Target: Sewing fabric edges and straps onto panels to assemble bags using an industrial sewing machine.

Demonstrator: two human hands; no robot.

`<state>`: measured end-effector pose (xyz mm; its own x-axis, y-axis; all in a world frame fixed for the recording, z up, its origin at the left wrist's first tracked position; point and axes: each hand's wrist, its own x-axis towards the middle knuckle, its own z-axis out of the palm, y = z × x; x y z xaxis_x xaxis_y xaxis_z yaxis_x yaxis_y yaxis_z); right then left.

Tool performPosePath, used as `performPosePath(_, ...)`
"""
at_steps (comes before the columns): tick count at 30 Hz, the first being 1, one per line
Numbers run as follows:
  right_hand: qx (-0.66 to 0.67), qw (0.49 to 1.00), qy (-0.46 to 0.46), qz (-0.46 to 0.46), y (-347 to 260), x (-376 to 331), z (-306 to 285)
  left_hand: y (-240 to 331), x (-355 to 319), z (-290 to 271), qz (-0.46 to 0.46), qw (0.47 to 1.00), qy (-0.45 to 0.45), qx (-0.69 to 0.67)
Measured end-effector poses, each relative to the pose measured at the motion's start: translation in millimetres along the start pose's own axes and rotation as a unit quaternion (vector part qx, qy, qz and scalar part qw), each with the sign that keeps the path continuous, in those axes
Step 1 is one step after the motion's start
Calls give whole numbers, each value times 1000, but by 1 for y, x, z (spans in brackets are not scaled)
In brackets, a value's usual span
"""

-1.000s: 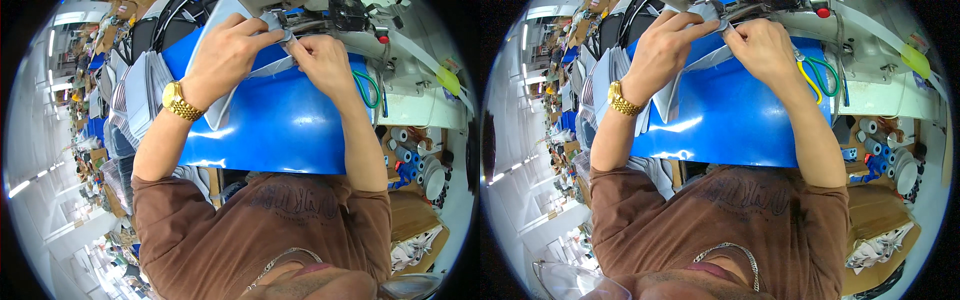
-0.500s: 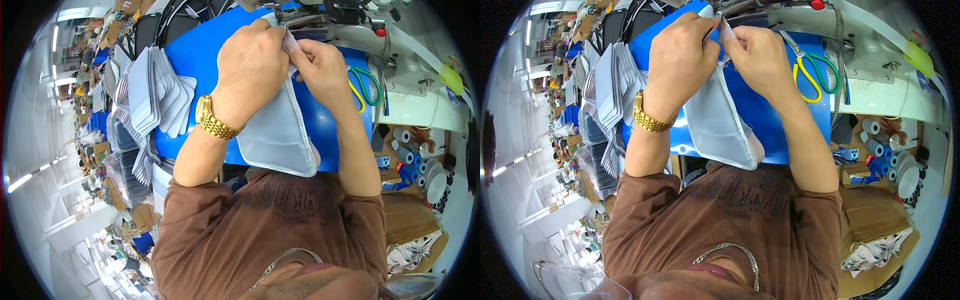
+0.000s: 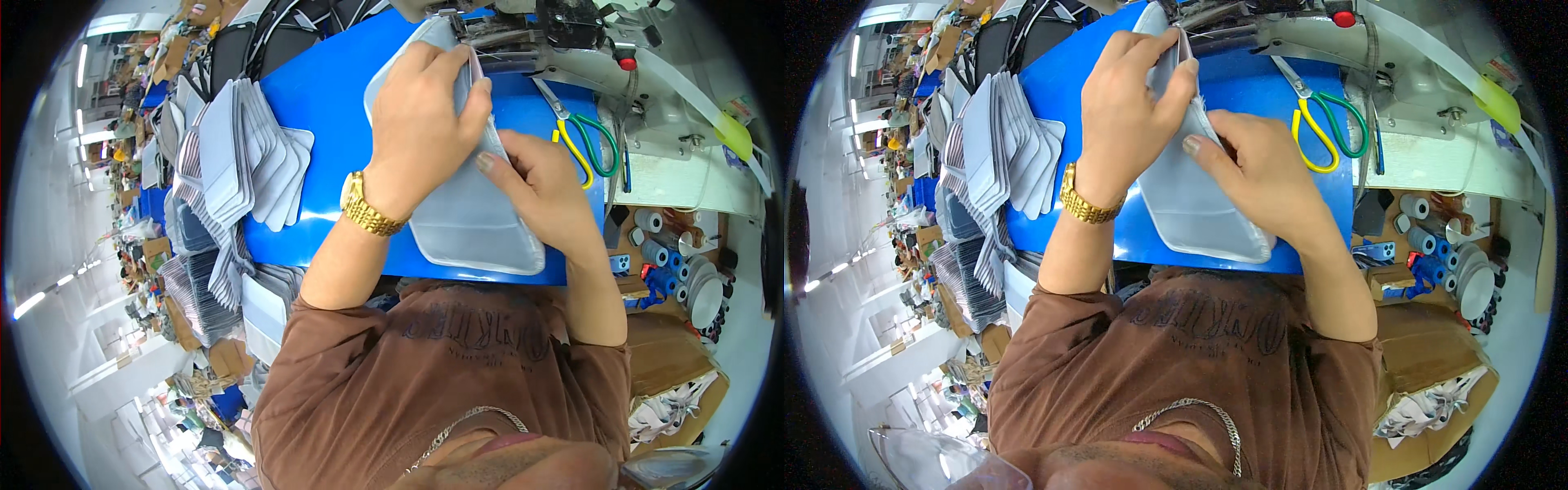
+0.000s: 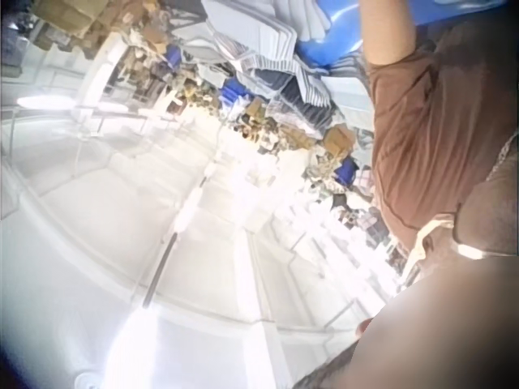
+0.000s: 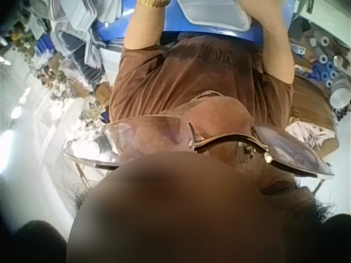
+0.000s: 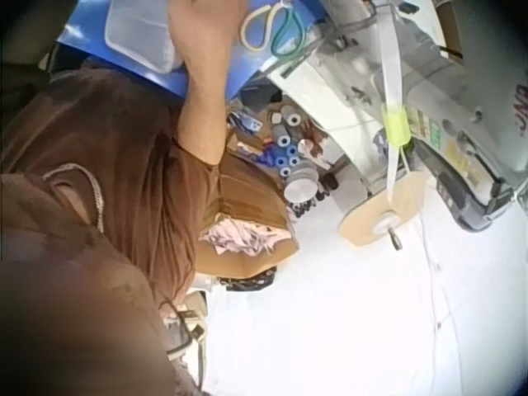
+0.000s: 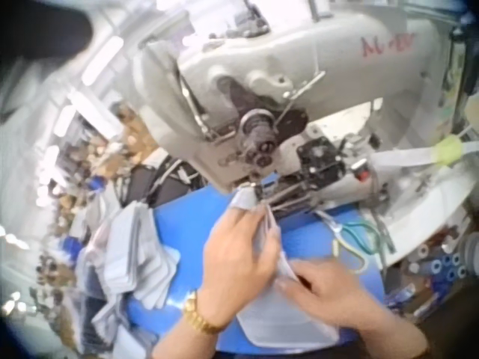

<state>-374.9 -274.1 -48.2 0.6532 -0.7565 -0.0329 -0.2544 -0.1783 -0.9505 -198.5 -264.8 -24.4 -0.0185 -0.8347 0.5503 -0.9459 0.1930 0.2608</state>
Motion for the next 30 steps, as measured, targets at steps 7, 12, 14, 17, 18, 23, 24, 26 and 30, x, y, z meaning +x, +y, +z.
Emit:
performPosePath(7,204,978,32,16,14,-3,11,-78,-76,-19,-267,950,112,-116)
performPosePath(12,192,980,58,-8,17,14,9,-73,-141,-25,-485,637,15,-599)
performPosePath(14,165,981,99,13,13,15,5,-64,-153,-27,-504,688,2,-521)
performPosePath(17,179,975,123,47,6,-1,-20,-62,-152,-25,-455,721,46,-521)
performPosePath(18,157,974,158,48,5,-3,-34,-64,-149,-24,-450,728,44,-515)
performPosePath(23,5,948,308,-82,4,9,-99,-67,-143,-23,-465,727,32,-504)
performPosePath(24,-8,948,312,-55,2,11,-104,-66,-143,-23,-474,720,17,-506)
performPosePath(26,-10,954,295,-45,0,17,-103,-66,-144,-24,-460,731,30,-504)
performPosePath(30,9,981,194,3,1,1,-48,-67,-144,-26,-452,720,31,-526)
